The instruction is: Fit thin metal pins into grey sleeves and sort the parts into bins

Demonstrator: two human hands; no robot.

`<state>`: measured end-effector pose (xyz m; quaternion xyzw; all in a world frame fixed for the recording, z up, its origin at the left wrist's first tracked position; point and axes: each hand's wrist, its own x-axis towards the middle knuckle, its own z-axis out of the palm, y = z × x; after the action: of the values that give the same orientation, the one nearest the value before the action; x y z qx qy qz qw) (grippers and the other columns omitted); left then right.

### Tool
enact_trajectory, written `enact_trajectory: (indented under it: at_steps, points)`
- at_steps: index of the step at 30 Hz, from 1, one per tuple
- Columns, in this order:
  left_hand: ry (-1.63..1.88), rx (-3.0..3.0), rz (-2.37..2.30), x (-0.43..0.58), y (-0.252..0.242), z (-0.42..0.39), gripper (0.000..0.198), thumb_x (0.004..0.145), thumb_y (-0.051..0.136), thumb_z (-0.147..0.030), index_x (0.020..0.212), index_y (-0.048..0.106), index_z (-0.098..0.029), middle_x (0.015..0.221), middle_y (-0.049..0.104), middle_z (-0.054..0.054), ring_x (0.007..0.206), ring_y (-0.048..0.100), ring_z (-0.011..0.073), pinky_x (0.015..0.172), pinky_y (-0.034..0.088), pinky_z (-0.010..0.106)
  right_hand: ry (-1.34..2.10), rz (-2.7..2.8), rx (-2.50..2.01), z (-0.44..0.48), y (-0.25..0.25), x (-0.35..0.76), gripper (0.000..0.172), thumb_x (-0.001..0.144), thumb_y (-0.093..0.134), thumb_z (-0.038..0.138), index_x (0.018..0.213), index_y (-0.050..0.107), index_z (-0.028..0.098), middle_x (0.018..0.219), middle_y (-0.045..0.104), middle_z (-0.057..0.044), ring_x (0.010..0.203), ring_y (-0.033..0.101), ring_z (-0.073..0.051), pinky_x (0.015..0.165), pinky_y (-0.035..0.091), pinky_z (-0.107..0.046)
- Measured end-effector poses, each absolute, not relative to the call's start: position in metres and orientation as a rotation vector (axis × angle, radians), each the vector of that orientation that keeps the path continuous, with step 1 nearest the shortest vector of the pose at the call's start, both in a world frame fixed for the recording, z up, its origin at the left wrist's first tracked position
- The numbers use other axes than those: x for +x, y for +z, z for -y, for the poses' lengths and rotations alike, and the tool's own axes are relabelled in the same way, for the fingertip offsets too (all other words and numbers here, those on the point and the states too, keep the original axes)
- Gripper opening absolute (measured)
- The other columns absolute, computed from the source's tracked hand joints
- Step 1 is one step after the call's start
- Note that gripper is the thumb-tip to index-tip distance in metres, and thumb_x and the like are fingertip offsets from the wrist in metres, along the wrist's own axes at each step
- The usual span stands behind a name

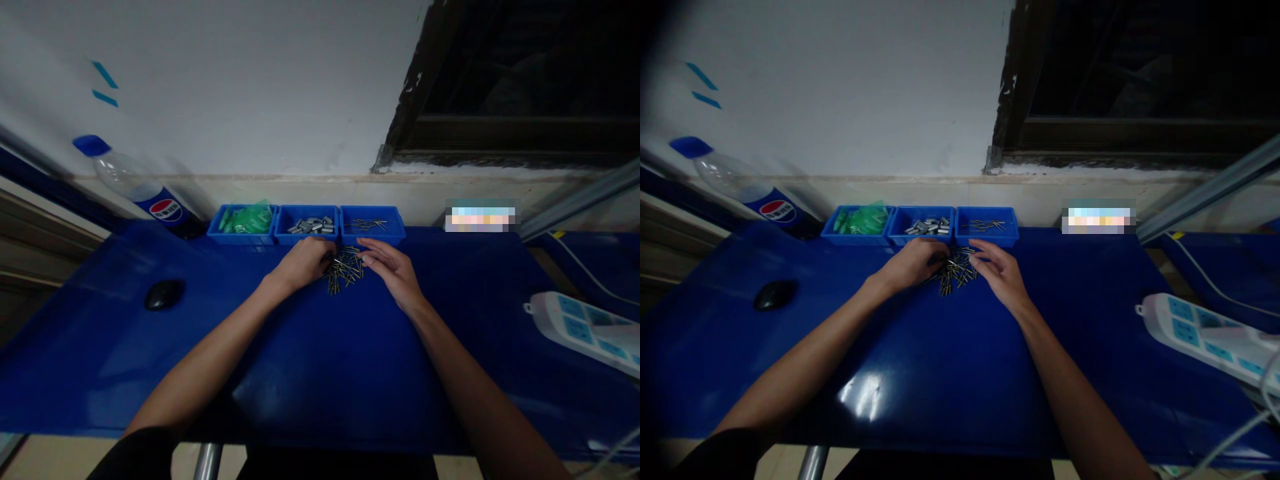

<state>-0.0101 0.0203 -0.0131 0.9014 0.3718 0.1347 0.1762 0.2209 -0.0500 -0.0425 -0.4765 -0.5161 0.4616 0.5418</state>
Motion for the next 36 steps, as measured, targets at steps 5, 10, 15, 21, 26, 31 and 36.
enact_trajectory:
  at_steps: [5,10,15,21,26,31,36]
  points:
    - [0.529,2.381,-1.034,-0.011,-0.017,-0.026,0.031,0.082,0.065,-0.004,0.108,0.077,-0.015,0.097,0.080,0.008,0.085,0.075,0.0204,0.079,0.057,0.032,1.109,1.234,-1.126,0.050,-0.043,0.220,0.038,0.084,0.084,0.048,0.118,0.080,0.031,0.131,0.078,-0.008,0.107,0.076,-0.027,0.095,0.061,-0.045]
    - [0.655,2.179,-1.027,-0.010,-0.006,-0.025,0.019,0.082,0.070,-0.013,0.098,0.078,-0.014,0.082,0.077,0.005,0.072,0.071,0.0159,0.070,0.055,0.029,1.117,1.232,-1.123,0.049,-0.045,0.221,0.035,0.085,0.084,0.046,0.116,0.080,0.029,0.126,0.080,-0.008,0.104,0.077,-0.026,0.093,0.060,-0.043]
    - [0.828,1.986,-0.961,-0.007,0.007,-0.019,0.015,0.085,0.074,-0.023,0.095,0.078,-0.014,0.078,0.075,0.004,0.068,0.067,0.0127,0.066,0.055,0.026,1.092,1.314,-1.130,0.050,-0.047,0.220,0.035,0.088,0.082,0.044,0.119,0.078,0.028,0.117,0.082,-0.008,0.104,0.077,-0.025,0.096,0.059,-0.044]
    - [0.920,1.763,-0.902,0.004,0.009,-0.013,0.018,0.080,0.082,-0.027,0.088,0.076,-0.013,0.078,0.074,0.004,0.068,0.065,0.0115,0.069,0.057,0.026,1.135,1.414,-1.054,0.056,-0.043,0.213,0.036,0.087,0.084,0.038,0.121,0.076,0.028,0.114,0.082,-0.007,0.106,0.077,-0.024,0.096,0.060,-0.043]
    - [0.905,1.690,-0.896,0.005,0.008,-0.013,0.019,0.078,0.084,-0.028,0.087,0.076,-0.014,0.075,0.074,0.004,0.068,0.066,0.0119,0.072,0.058,0.027,1.306,1.333,-0.959,0.059,-0.038,0.211,0.031,0.083,0.088,0.038,0.112,0.079,0.028,0.105,0.085,-0.005,0.100,0.080,-0.024,0.094,0.062,-0.041]
    - [0.830,1.693,-0.890,0.004,0.011,-0.012,0.019,0.079,0.083,-0.028,0.088,0.076,-0.013,0.072,0.072,0.002,0.067,0.066,0.0121,0.072,0.058,0.027,1.315,1.203,-0.973,0.056,-0.041,0.213,0.024,0.082,0.089,0.039,0.102,0.084,0.027,0.099,0.085,-0.005,0.094,0.081,-0.024,0.092,0.062,-0.041]
    - [0.717,1.848,-0.929,-0.001,0.008,-0.014,0.015,0.084,0.076,-0.024,0.093,0.076,-0.013,0.074,0.073,0.002,0.067,0.067,0.0130,0.072,0.057,0.028,1.226,1.078,-1.013,0.052,-0.046,0.217,0.019,0.084,0.086,0.039,0.098,0.086,0.026,0.089,0.085,-0.004,0.084,0.079,-0.022,0.087,0.061,-0.040]
